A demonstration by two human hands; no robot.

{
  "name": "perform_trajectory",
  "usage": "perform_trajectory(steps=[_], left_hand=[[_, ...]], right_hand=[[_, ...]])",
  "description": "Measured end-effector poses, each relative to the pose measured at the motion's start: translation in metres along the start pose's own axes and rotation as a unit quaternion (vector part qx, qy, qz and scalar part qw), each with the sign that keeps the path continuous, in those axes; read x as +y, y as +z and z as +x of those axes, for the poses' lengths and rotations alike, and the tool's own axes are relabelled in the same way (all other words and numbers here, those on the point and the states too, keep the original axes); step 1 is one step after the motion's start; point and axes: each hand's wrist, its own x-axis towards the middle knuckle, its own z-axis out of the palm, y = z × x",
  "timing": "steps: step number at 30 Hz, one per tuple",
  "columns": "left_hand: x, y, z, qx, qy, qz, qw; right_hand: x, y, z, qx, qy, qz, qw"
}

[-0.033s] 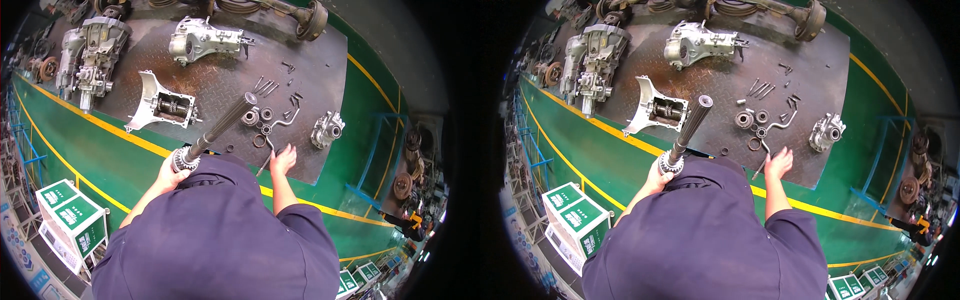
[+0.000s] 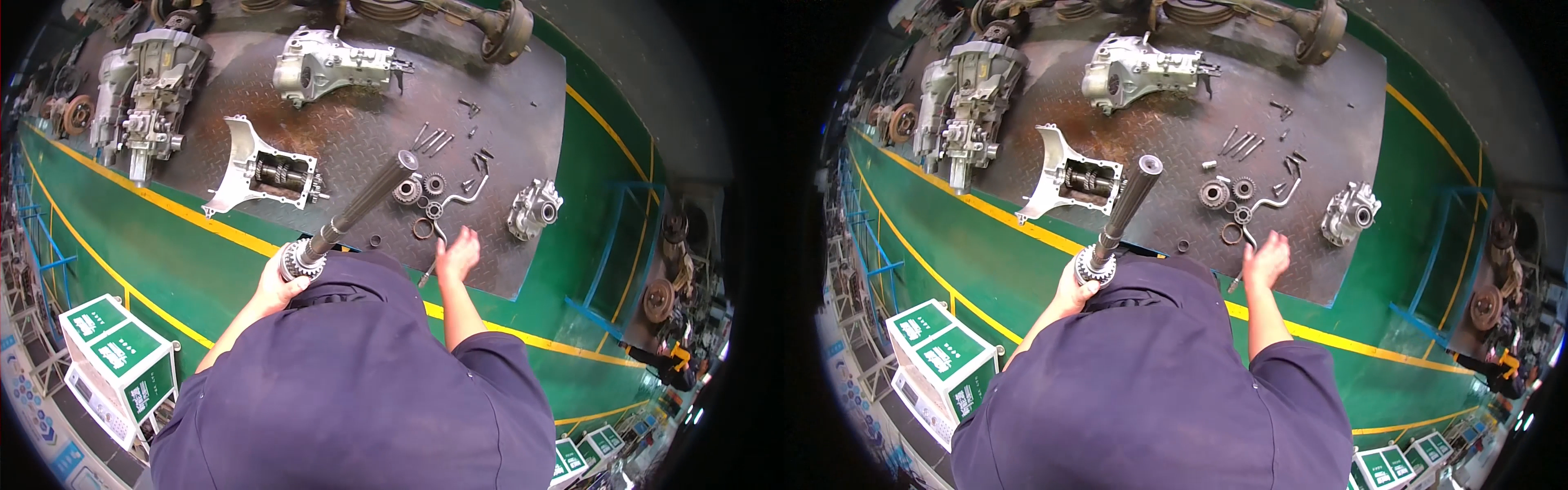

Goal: Manually disassembling internal components of a transmission or gearbox assembly on a workbench.

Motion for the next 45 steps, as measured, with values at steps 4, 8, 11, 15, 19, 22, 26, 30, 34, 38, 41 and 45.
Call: perform_trajectory(steps=[4,8,11,15,19,22,26,30,34,38,41,45], left_hand=[[0.000,0.001,0.002,-0.005,-0.003,0.007,1.000],[0.007,-0.001,0.003,-0.001,-0.007,0.024,1.000],[0.016,0.004,0.002,0.009,-0.010,0.026,1.000],[0.014,0.004,0.008,-0.002,-0.019,0.042,0.999],[0.008,0.006,0.010,0.001,-0.028,0.024,0.999],[0.007,0.005,0.018,-0.020,-0.023,0.073,0.997],[0.007,0.003,0.019,-0.030,-0.035,0.064,0.997],[0.001,-0.002,0.019,-0.053,-0.016,0.064,0.996],[-0.002,-0.002,0.019,-0.066,-0.023,0.048,0.996],[-0.003,-0.006,0.018,-0.061,-0.035,0.092,0.993],[-0.004,-0.008,0.016,-0.056,-0.043,0.113,0.991],[-0.004,-0.007,0.017,-0.066,-0.050,0.147,0.986]], right_hand=[[-0.056,0.006,0.000,-0.208,-0.205,0.209,0.933],[-0.091,0.031,-0.009,-0.336,-0.275,0.227,0.872],[-0.094,0.042,-0.005,-0.365,-0.306,0.187,0.859],[-0.094,0.062,-0.006,-0.417,-0.353,0.090,0.833],[-0.111,0.026,-0.005,-0.377,-0.094,0.345,0.855],[-0.099,-0.022,0.013,-0.412,0.166,0.693,0.567],[-0.089,-0.120,0.031,-0.375,0.141,0.800,0.446],[-0.091,-0.187,0.051,-0.306,0.064,0.829,0.464],[-0.090,-0.229,0.065,-0.154,0.003,0.819,0.553],[-0.097,-0.260,0.069,-0.079,-0.082,0.778,0.618],[-0.110,-0.266,0.063,-0.080,-0.104,0.748,0.651],[-0.126,-0.273,0.053,-0.178,-0.157,0.672,0.702]])
